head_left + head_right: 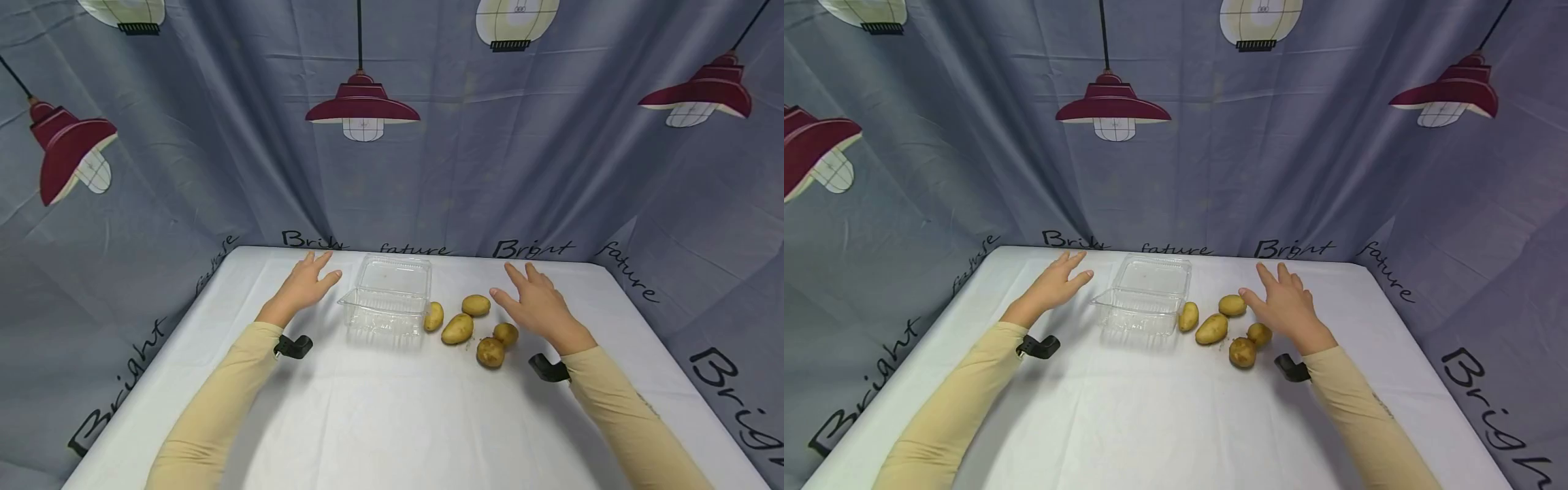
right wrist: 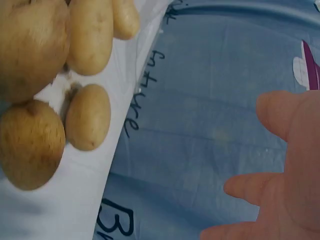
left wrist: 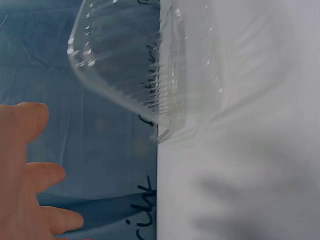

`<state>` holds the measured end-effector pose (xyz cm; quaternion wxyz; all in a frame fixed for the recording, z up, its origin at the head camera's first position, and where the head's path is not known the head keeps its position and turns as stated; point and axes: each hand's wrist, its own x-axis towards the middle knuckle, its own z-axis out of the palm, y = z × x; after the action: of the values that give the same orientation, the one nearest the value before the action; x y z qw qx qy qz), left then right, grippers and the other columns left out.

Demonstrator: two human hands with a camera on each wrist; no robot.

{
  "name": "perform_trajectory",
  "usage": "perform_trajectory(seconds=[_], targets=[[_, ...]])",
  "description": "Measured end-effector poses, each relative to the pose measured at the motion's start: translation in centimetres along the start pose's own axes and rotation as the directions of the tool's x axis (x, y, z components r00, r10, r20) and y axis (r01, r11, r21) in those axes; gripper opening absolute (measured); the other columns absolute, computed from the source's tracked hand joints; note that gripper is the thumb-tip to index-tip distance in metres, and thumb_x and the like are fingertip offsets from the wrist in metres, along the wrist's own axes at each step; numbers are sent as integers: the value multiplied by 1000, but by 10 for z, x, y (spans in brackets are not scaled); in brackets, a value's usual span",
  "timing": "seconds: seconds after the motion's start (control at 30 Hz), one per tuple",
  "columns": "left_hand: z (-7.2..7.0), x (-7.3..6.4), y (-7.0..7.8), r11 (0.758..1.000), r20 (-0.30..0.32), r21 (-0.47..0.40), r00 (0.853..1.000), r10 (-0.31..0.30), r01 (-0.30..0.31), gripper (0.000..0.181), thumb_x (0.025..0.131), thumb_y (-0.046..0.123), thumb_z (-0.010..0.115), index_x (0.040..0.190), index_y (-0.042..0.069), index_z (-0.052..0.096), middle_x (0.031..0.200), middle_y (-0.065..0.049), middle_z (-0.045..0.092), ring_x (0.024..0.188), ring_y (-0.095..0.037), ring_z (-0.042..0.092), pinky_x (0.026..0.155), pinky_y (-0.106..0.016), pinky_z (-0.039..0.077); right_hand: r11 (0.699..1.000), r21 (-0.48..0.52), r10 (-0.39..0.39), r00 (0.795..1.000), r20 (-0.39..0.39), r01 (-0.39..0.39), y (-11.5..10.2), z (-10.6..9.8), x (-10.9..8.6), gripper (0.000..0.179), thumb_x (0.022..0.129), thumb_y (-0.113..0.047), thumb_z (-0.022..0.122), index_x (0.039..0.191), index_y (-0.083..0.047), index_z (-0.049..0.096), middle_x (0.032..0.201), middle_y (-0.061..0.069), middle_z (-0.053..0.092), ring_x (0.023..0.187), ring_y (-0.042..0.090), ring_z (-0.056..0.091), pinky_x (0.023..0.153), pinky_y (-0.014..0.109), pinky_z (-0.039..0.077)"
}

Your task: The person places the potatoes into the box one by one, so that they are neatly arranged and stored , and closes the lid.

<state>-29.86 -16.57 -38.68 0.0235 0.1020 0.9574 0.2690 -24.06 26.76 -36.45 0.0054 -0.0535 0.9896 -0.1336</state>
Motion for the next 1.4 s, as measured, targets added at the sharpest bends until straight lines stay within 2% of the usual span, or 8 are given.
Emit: perform_trajectory(seconds=[0.17,0.27,0.33,0.43,0.57,0.7,1.03,1.4], targets=[[15,3,-2,992,18,-123,999,-28,30,66,105,41,47,160,9,31,161,-25,37,149,-46,35,121,-61,32,1000,11,1,1000,16,-1,-4,7,1,84,103,-62,37,162,-4,21,162,42,10,144,66,18,111,78,28],[26,5,-3,960,54,-263,995,-86,97,62,105,40,48,158,10,37,154,-24,49,140,-43,49,112,-56,46,1000,16,1,1000,20,-2,-5,10,0,84,104,-62,37,162,-4,21,162,42,11,144,66,20,110,78,29],[33,6,-3,913,88,-380,989,-122,146,59,105,37,49,157,10,40,151,-24,51,134,-42,55,106,-50,53,1000,19,1,1000,24,-2,-5,11,0,84,104,-62,36,162,-4,21,162,42,11,143,66,20,110,78,29],[42,6,-6,799,155,-556,973,-172,230,57,106,36,49,156,10,40,152,-23,50,128,-41,60,97,-42,59,1000,29,-2,1000,25,2,-5,12,-1,84,104,-62,36,162,-4,21,161,42,12,143,67,20,110,78,29],[51,2,-10,656,225,-698,957,-180,288,56,106,34,48,157,12,39,157,-23,43,130,-41,58,100,-42,57,999,43,-1,1000,25,0,-5,13,-3,84,104,-62,36,162,-4,21,161,42,12,142,67,21,110,79,29],[57,-2,-12,599,253,-746,956,-151,292,56,104,28,48,158,14,38,160,-22,37,131,-38,55,101,-40,56,999,54,4,999,32,-6,-5,13,-4,84,104,-63,35,162,-4,21,161,42,13,141,68,22,109,79,30],[66,-10,-17,553,242,-791,964,-115,264,58,103,23,57,157,13,39,151,-19,45,96,-16,57,80,-26,56,997,77,7,1000,30,-9,1,16,-4,84,104,-63,35,162,-3,21,160,43,16,139,69,25,109,78,30],[81,-24,-29,548,221,-814,975,-12,191,62,102,14,55,160,9,32,159,-24,37,117,-25,58,82,-28,58,995,93,32,998,45,-36,8,20,-7,83,104,-61,35,161,-2,22,159,44,17,139,68,25,108,79,30]])
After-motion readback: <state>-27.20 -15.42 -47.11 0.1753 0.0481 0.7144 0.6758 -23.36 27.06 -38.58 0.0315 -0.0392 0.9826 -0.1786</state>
